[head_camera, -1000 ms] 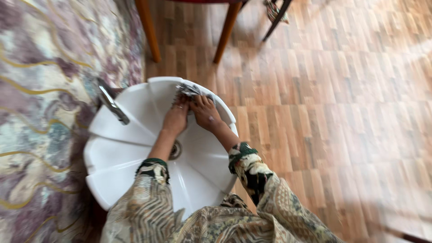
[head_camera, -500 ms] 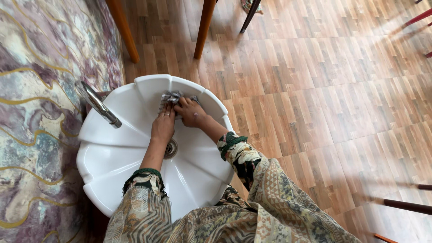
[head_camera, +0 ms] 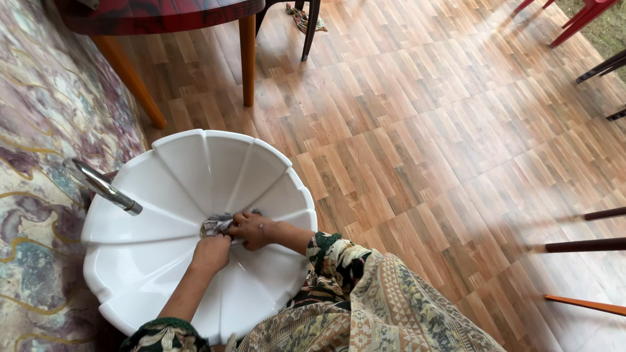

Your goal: The person wipes the inside and outer edges of a white shell-shaped pedestal sink with a cloth.

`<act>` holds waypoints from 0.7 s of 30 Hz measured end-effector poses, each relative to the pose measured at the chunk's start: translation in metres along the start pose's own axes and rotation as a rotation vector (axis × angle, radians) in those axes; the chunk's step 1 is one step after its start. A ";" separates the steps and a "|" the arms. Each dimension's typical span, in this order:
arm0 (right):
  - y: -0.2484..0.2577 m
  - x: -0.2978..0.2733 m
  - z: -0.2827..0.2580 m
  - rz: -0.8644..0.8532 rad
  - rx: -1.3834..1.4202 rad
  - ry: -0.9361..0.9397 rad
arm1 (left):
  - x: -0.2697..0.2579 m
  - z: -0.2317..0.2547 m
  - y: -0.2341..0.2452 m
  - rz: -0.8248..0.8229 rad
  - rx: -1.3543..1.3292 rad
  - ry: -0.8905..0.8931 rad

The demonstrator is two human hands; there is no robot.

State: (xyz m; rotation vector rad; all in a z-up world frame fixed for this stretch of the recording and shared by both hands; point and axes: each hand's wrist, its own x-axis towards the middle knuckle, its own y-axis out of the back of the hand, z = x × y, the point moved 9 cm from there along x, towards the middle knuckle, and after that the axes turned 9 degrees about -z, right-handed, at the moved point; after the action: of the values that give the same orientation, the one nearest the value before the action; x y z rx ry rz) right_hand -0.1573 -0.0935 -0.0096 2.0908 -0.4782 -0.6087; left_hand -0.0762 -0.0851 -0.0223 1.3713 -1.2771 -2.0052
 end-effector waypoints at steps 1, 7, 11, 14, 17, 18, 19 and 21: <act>0.001 -0.005 -0.002 -0.067 0.008 -0.065 | -0.007 0.003 0.016 0.005 0.006 -0.001; 0.110 -0.078 0.006 -0.024 0.010 -0.320 | -0.055 0.066 0.151 0.704 -0.036 -0.356; 0.168 -0.111 0.005 0.390 -0.348 -0.433 | 0.000 0.084 0.180 0.667 -0.040 -0.285; 0.130 -0.095 0.042 0.197 -0.505 -0.606 | 0.047 0.088 0.153 0.483 -0.048 -0.206; 0.089 -0.061 0.060 0.168 -0.563 -0.746 | 0.051 0.075 0.127 0.596 -0.047 -0.156; 0.076 -0.051 0.058 0.168 -0.582 -0.722 | 0.038 0.067 0.124 0.744 -0.074 -0.133; 0.064 -0.041 0.054 0.173 -0.594 -0.698 | 0.036 0.060 0.115 0.743 -0.063 -0.132; 0.050 -0.022 0.054 0.159 -0.606 -0.691 | 0.039 0.044 0.098 0.673 -0.034 -0.066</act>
State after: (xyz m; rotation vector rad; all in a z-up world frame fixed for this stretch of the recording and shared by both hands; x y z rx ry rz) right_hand -0.2123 -0.1437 0.0108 1.2252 -0.7243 -1.2127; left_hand -0.1484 -0.1428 0.0449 0.7153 -1.4725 -1.5924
